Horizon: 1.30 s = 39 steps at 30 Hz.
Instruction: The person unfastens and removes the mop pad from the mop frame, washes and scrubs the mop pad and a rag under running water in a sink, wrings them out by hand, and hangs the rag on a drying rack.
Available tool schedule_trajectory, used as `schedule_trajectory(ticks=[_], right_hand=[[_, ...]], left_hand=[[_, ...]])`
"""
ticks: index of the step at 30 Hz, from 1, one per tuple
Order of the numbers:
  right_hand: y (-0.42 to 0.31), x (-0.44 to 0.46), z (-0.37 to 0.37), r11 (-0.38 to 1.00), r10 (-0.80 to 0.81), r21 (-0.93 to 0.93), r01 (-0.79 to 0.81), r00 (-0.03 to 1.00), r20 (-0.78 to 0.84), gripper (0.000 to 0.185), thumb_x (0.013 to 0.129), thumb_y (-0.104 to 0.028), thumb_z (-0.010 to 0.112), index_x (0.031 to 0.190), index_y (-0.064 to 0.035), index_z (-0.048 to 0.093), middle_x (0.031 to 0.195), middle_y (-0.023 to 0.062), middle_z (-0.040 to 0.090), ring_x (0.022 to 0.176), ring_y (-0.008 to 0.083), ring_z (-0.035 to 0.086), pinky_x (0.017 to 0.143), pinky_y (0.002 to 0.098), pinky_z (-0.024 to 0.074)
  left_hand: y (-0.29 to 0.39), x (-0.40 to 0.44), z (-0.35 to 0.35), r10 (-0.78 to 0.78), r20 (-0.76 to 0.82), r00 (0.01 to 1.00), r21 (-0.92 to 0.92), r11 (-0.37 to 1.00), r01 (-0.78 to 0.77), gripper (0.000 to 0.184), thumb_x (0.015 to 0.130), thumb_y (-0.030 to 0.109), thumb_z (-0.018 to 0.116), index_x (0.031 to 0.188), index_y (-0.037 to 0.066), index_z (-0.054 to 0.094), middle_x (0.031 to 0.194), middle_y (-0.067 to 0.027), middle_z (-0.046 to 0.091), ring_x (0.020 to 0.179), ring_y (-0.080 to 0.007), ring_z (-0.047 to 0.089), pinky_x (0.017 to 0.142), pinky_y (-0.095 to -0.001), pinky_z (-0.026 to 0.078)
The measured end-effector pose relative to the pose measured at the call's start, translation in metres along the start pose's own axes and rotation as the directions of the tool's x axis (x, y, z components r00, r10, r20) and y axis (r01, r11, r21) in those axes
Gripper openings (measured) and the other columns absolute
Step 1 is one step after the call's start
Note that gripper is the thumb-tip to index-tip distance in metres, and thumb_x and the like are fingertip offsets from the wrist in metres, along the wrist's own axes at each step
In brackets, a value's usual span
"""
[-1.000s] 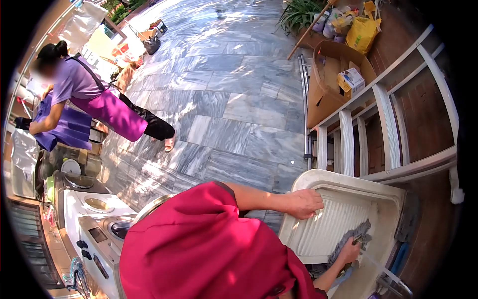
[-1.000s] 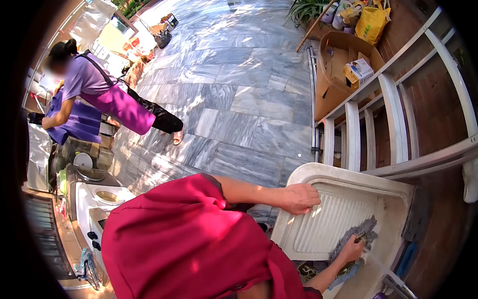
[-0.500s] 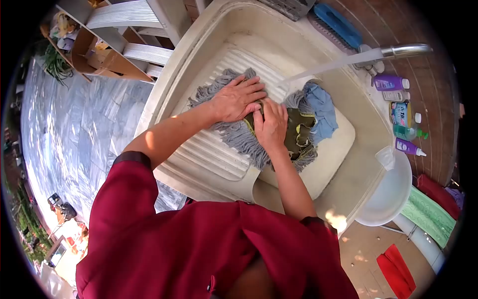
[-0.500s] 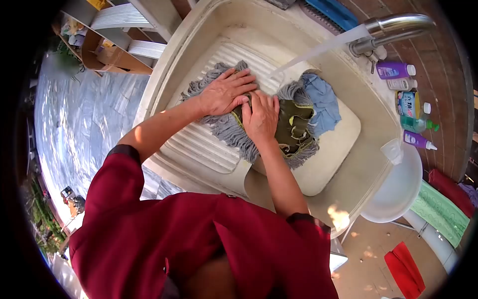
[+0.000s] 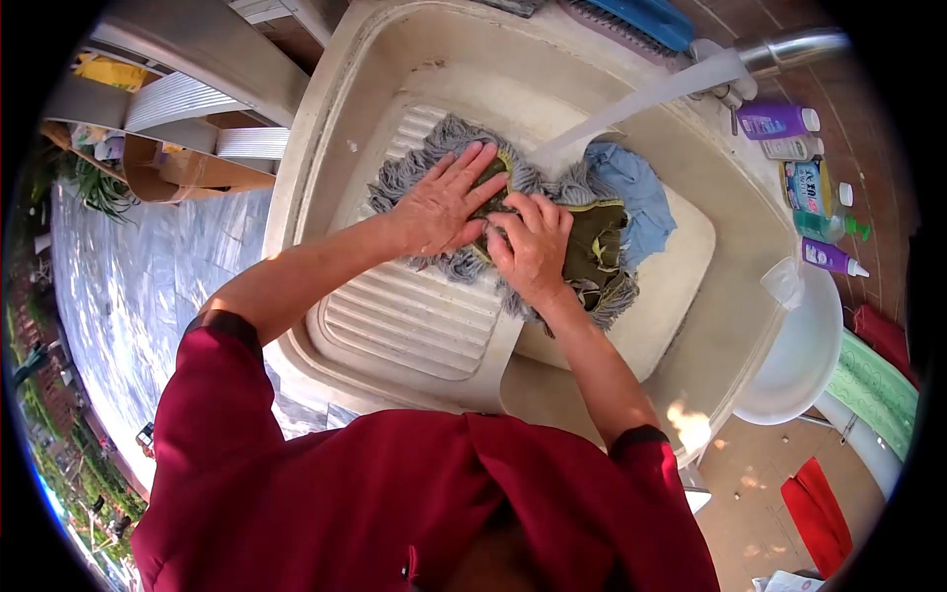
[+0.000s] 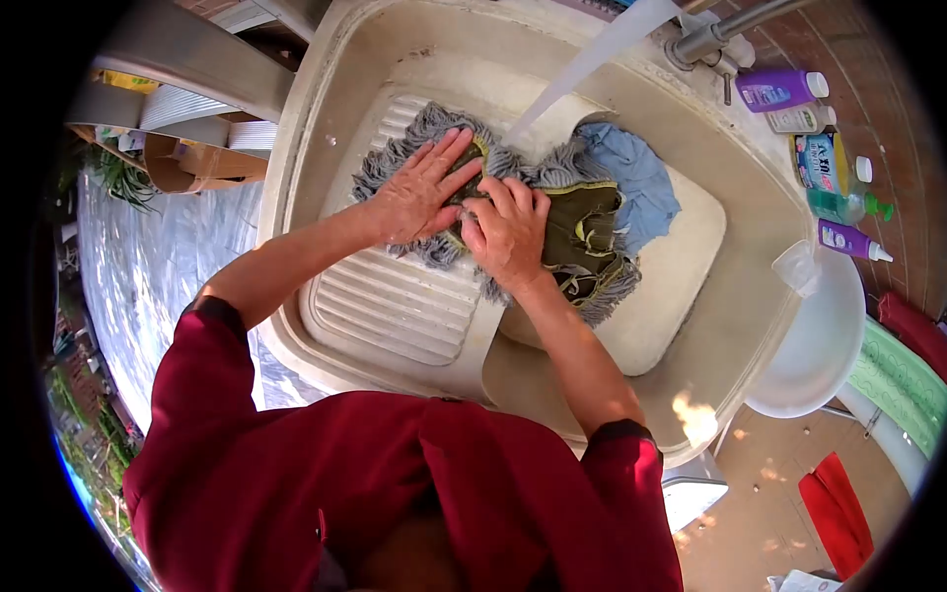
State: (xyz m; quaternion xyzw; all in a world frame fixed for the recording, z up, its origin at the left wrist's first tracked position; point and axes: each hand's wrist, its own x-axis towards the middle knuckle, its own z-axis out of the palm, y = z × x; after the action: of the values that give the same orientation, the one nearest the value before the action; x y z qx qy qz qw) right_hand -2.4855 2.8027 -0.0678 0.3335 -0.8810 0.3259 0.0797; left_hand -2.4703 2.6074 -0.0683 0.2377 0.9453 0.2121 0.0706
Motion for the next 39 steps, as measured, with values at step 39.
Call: schedule_trajectory(ticks=[39], right_hand=[[-0.037,-0.004,-0.018,0.999,0.036,-0.026,-0.03,0.952,0.303,0.03,0.082,-0.028,0.061,0.098,-0.0028,0.056,0.089,0.0186,0.058,0.079,0.0363,0.055,0.066,0.0402,0.043]], left_hand=[[0.079,-0.108,0.012,-0.421,-0.322,0.848,-0.269,0.899,0.345,0.03,0.073,0.019,0.058,0.101,0.01,0.064,0.128,-0.0114,0.047,0.128,-0.0323,0.034,0.1,-0.0473,0.032]])
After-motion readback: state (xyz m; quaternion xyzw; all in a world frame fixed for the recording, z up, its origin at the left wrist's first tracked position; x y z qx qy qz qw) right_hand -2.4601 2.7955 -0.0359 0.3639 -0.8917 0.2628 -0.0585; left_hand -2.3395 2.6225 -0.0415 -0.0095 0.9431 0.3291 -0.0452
